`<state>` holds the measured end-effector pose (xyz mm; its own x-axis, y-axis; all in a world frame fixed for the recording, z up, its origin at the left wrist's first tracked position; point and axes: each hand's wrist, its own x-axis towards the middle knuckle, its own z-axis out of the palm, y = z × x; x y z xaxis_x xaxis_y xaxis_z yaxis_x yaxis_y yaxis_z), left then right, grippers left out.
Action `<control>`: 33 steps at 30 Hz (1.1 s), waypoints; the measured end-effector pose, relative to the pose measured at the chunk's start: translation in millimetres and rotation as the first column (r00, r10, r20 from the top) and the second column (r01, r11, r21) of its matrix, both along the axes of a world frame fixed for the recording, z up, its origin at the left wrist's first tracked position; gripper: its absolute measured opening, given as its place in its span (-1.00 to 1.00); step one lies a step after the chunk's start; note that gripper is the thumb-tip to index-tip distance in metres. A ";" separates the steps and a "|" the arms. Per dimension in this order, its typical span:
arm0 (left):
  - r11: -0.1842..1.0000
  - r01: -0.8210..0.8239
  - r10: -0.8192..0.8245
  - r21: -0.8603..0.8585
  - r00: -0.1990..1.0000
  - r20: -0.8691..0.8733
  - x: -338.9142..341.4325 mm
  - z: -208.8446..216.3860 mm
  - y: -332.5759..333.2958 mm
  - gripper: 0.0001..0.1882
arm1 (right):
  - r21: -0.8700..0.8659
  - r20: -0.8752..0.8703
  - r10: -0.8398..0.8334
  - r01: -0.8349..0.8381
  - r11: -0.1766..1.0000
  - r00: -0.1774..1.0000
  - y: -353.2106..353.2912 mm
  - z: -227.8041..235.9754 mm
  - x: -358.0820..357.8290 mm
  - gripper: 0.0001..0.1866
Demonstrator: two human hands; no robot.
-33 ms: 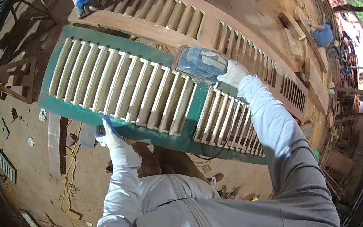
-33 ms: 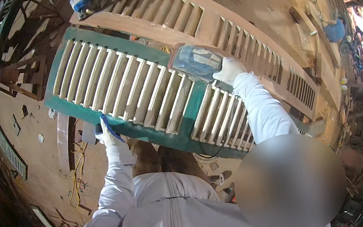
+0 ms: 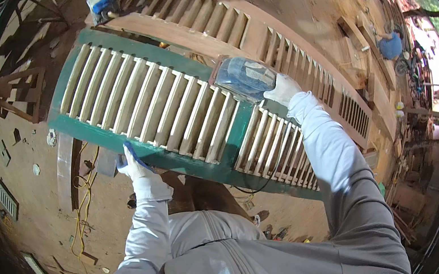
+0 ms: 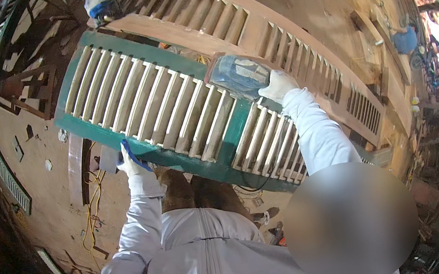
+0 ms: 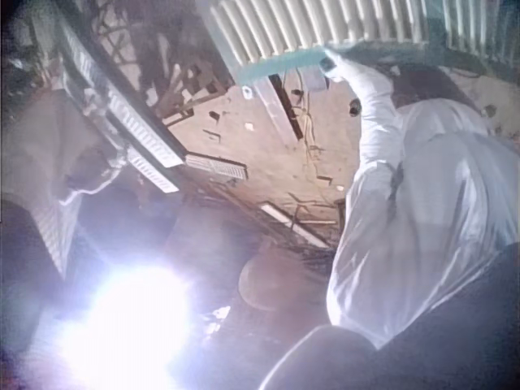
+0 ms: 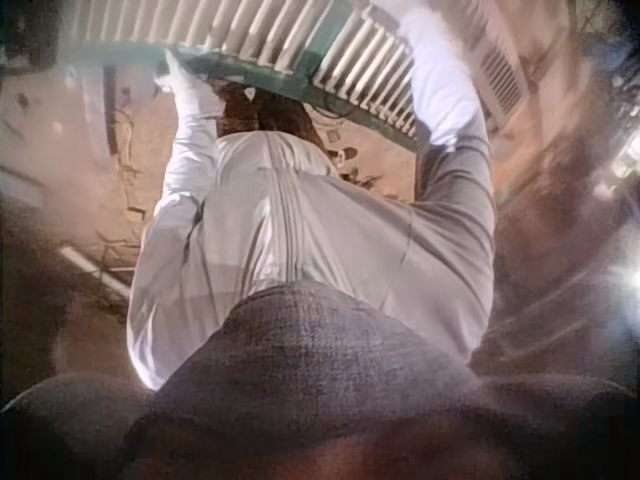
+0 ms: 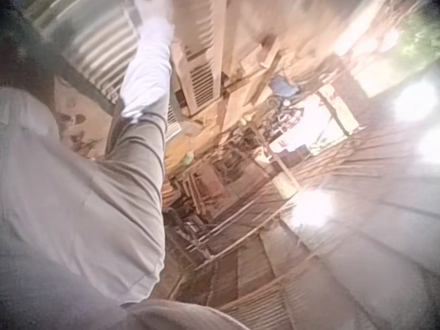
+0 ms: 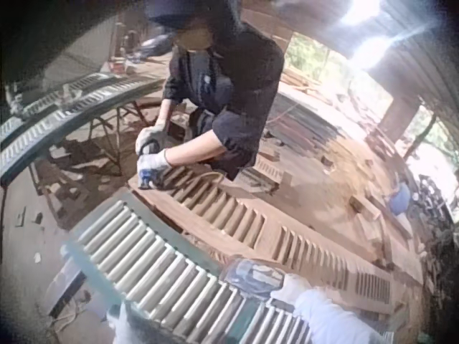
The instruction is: The person sands a green-framed wooden slatted panel using a handheld electric sander. They move the sander along the slats and edges, then flip the panel to continue sanding the opposite side. A second person is visible in the background working on a similar panel.
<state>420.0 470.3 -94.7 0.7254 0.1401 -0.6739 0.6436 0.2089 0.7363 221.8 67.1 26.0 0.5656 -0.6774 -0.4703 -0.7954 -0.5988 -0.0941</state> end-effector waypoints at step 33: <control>0.406 0.688 -0.876 0.601 0.105 0.470 121.2 165.5 -92.5 -0.67 | 0.028 -0.044 0.135 -0.134 0.991 0.990 38.9 7.8 180.9 -0.48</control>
